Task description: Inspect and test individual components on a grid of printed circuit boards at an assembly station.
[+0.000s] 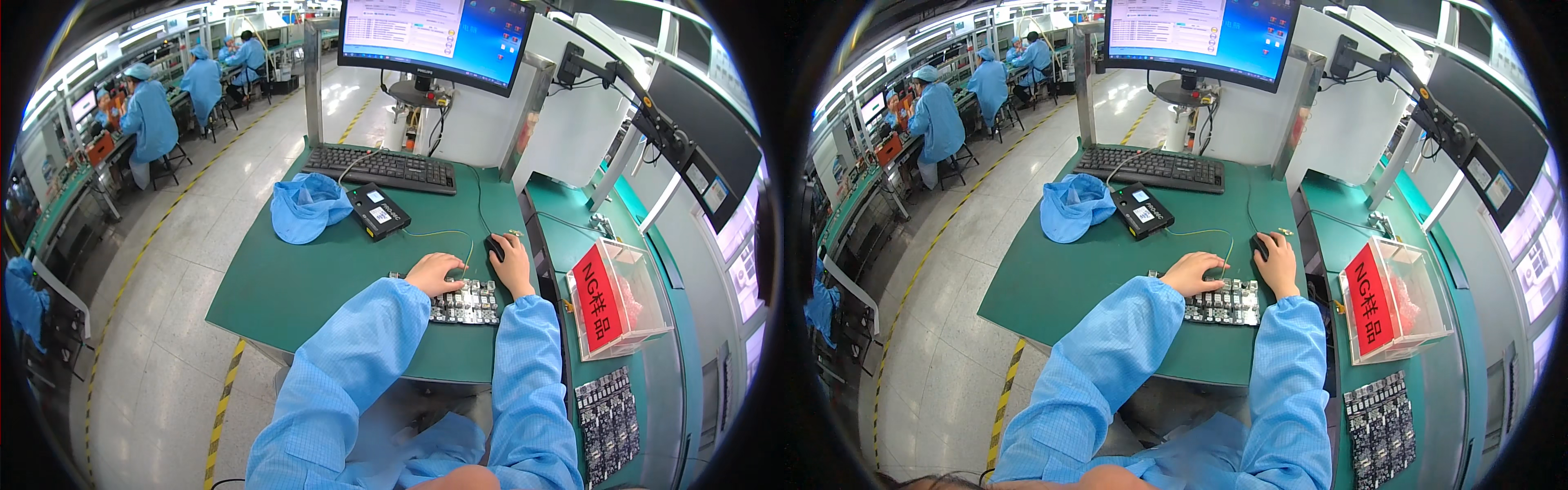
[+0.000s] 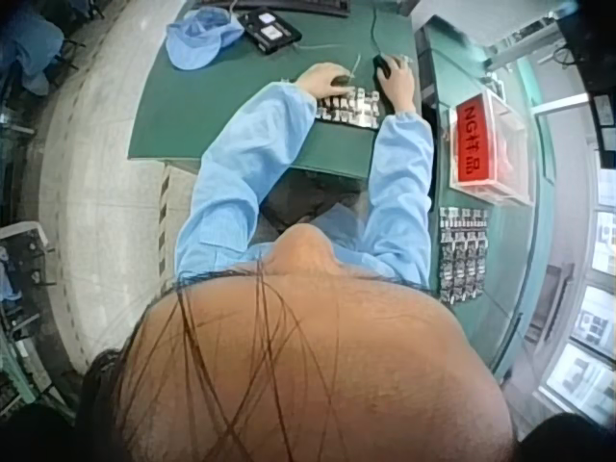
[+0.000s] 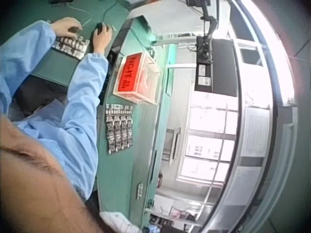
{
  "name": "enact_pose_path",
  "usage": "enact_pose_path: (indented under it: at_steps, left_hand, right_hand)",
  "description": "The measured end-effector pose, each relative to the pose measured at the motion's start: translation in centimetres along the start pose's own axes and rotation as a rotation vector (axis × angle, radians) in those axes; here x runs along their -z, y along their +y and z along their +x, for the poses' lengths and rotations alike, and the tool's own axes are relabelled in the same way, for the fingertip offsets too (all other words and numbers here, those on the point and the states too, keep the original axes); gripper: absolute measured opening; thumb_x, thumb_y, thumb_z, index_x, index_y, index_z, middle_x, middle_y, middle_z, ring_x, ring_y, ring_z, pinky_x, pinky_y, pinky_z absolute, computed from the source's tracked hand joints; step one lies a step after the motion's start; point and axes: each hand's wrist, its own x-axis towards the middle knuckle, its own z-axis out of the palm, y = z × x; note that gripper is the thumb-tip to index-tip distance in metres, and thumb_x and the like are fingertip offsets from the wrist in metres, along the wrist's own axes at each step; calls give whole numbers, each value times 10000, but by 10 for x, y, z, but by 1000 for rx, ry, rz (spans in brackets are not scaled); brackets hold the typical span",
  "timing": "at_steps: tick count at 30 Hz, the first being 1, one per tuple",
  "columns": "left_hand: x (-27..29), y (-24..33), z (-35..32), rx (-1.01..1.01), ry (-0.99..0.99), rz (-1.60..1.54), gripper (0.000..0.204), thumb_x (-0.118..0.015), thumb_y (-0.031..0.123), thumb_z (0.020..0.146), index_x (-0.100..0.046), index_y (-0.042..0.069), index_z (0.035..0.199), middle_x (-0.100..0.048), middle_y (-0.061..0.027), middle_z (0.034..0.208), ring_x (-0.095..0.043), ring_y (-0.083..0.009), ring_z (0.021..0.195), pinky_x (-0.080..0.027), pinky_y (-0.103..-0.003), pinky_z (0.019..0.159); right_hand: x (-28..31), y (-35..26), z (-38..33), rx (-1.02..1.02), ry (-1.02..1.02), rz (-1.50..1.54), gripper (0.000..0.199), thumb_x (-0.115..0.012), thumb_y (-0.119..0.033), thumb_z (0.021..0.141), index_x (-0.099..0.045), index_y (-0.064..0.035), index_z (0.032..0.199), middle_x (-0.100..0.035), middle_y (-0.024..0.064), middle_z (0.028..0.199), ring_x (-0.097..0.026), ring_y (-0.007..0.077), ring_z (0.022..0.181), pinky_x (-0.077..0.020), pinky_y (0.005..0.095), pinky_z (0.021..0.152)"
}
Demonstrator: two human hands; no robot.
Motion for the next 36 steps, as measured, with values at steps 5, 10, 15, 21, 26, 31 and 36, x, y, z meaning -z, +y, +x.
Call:
enact_pose_path:
  at_steps: [5, 10, 15, 21, 26, 31, 36]
  left_hand:
    - [-1, 0, -1, 15, -8, -4, 434, -656, 373, 800, -614, 130, 1157, -579, -113, 1200, -490, -283, 1189, -358, -403, 1019]
    - [0, -1, -1, 23, -18, -9, 435, -656, 376, 801, -614, 128, 1155, -577, -113, 1203, -484, -284, 1196, -354, -404, 1021]
    - [1, 0, 1, 16, -12, -8, 434, -654, 377, 803, -613, 129, 1156, -576, -110, 1200, -486, -283, 1191, -352, -403, 1021]
    - [0, 0, 0, 22, -11, -12, 434, -652, 376, 805, -610, 130, 1161, -572, -105, 1201, -483, -279, 1190, -344, -402, 1024]
    - [1, 1, -1, 24, -16, -7, 430, -649, 376, 807, -610, 132, 1159, -573, -104, 1200, -482, -278, 1191, -343, -403, 1024]
    - [0, -1, 0, 13, -15, 4, 425, -653, 371, 803, -611, 137, 1155, -575, -99, 1196, -491, -275, 1178, -352, -401, 1016]
    - [1, 0, 0, 13, -14, 3, 417, -650, 365, 805, -609, 138, 1153, -574, -95, 1195, -492, -274, 1175, -352, -399, 1015]
  right_hand:
    - [0, 0, -1, -13, -10, 11, 400, -657, -182, 767, -603, -159, 1162, -543, 86, 1173, -543, 320, 1045, -461, 403, 884]
    - [-2, 1, -1, -31, -22, 28, 406, -665, -185, 767, -600, -162, 1167, -538, 81, 1183, -538, 308, 1062, -459, 399, 892]
    - [0, 1, 0, -27, -11, 29, 406, -668, -184, 766, -600, -162, 1165, -537, 83, 1183, -537, 308, 1063, -458, 399, 894]
    - [-1, 1, 1, -17, -15, 29, 396, -666, -183, 766, -603, -158, 1157, -540, 93, 1174, -538, 316, 1055, -456, 403, 890]
    - [0, 1, 0, -20, -19, 33, 398, -666, -186, 769, -601, -159, 1161, -539, 93, 1174, -537, 315, 1059, -456, 405, 892]
    - [0, 0, 0, -32, -27, 23, 405, -667, -192, 771, -599, -161, 1168, -533, 90, 1183, -535, 308, 1067, -456, 401, 896]
    - [-1, 2, 0, -29, -25, 26, 406, -668, -193, 768, -600, -161, 1167, -534, 88, 1178, -536, 307, 1063, -457, 400, 895]
